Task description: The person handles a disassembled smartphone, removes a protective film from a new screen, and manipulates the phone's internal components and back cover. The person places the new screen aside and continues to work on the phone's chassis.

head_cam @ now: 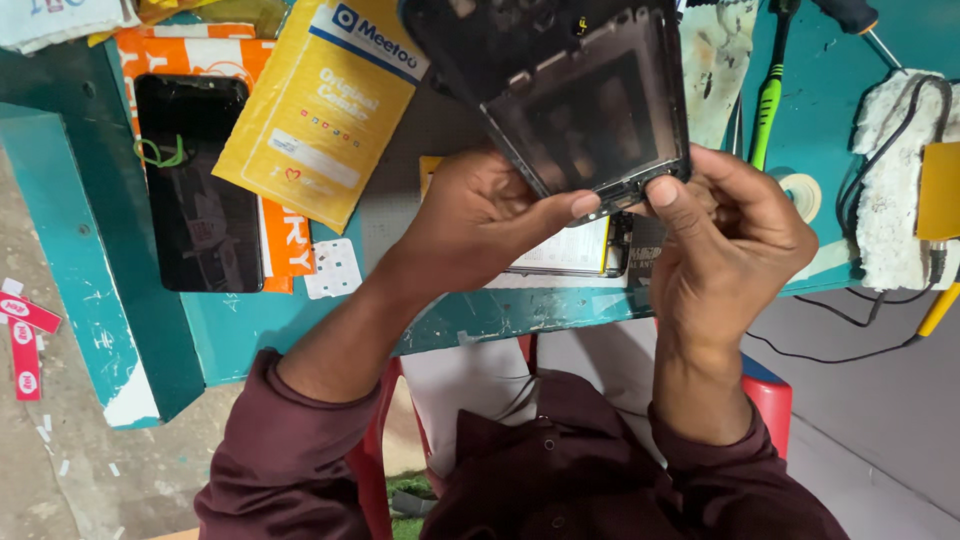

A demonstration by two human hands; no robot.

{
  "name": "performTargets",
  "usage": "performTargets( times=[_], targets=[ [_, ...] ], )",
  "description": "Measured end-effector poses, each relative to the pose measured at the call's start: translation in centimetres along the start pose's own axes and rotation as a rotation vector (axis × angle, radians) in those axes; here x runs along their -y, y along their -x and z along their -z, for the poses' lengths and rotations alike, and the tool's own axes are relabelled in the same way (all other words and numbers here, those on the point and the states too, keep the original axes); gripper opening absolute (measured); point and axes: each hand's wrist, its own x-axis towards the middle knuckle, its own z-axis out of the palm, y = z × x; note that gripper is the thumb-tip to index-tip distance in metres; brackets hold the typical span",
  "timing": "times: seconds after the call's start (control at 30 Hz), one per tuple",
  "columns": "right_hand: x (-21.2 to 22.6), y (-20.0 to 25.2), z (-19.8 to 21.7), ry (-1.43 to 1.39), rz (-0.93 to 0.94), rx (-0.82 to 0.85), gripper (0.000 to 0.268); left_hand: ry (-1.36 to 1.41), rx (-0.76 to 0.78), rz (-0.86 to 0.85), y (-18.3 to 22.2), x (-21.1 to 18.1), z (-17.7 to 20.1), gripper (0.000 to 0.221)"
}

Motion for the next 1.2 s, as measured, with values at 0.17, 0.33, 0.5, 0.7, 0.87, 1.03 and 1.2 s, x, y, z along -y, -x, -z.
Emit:
performTargets(
  times=[0.17, 0.33, 0.5, 0.7, 0.87, 1.03, 1.2],
  targets=[
    [0.1, -0.4, 0.4, -0.019, -0.038, 0.071, 0.018, -0.151, -0.141, 0.171, -0.2, 0.1, -0.1, 0.032],
    [0.0, -0.7, -0.1, -0.053, -0.088, 0.066, 0.016, 0.009, -0.116, 0.001, -0.7, 0.8, -0.3, 0.035],
    [0.6, -1.3, -0.7, -0.086, -0.148, 0.073, 0.019, -0.240, -0.119, 0.006, -0.9, -0.2, 0.0, 0.034],
    [0.9, -1.7, -1.3, -0.022, -0.173, 0.046, 0.024, -0.310, -0.123, 0.028, -1.2, -0.2, -0.1, 0.029],
    [0.5, -1.3, -0.7, -0.076, -0.152, 0.047, 0.024, -0.165, -0.048, -0.011, -1.1, 0.1, 0.2, 0.033],
    [0.3, -0.9, -0.4, -0.112, -0.148, 0.015, 0.026, -0.220, -0.046, 0.038, -0.6, -0.4, 0.0, 0.026],
    [0.3, -0.8, 0.1, -0.093, -0.112, 0.061, 0.026, -0.209, -0.035, 0.073, -0.2, -1.0, 0.0, 0.022]
  ],
)
